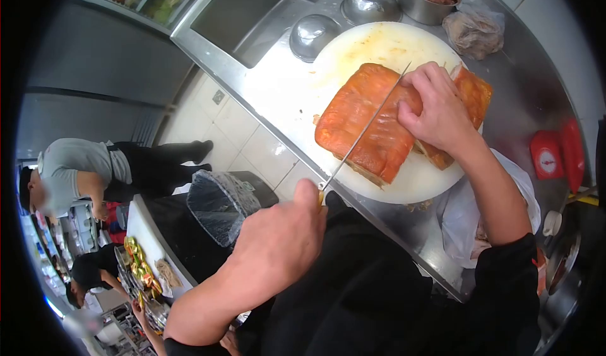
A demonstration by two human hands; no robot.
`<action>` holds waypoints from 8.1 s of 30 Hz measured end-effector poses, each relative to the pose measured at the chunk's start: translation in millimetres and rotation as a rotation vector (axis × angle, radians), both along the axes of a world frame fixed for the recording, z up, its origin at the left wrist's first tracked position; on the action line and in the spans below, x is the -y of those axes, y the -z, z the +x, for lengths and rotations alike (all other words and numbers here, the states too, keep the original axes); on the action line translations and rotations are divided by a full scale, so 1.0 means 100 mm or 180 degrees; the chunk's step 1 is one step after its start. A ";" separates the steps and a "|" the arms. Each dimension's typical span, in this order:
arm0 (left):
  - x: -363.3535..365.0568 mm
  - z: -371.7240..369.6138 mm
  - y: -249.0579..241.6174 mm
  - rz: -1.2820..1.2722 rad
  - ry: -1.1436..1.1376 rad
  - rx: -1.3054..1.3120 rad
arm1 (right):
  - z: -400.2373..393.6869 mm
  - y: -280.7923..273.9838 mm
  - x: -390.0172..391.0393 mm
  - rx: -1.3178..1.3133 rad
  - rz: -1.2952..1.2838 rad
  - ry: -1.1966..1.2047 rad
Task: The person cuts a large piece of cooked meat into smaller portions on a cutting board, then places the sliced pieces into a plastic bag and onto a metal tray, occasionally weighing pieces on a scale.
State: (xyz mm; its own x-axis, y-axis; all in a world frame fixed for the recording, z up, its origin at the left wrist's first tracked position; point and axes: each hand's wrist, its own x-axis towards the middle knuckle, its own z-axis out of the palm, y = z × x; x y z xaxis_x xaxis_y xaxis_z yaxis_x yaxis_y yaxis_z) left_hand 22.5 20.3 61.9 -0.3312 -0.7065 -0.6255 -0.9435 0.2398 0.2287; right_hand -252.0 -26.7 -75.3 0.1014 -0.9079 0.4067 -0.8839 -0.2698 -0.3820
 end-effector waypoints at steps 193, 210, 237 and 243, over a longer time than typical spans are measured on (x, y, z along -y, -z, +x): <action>-0.17 -0.04 1.15 -0.0157 0.0401 -0.2168 | 0.56 -0.12 -1.46 0.0647 0.1732 0.2430; -0.11 -0.29 1.01 -0.0053 0.0417 -0.2026 | 0.14 -0.24 -1.59 0.0824 0.1688 0.1556; -0.32 0.18 0.36 0.0399 0.0628 -0.0329 | 0.23 -0.19 -1.21 0.0378 0.1691 0.1174; -0.22 -0.22 0.67 0.0361 0.0569 -0.0287 | 0.19 -0.09 -1.22 0.0318 0.1486 0.1092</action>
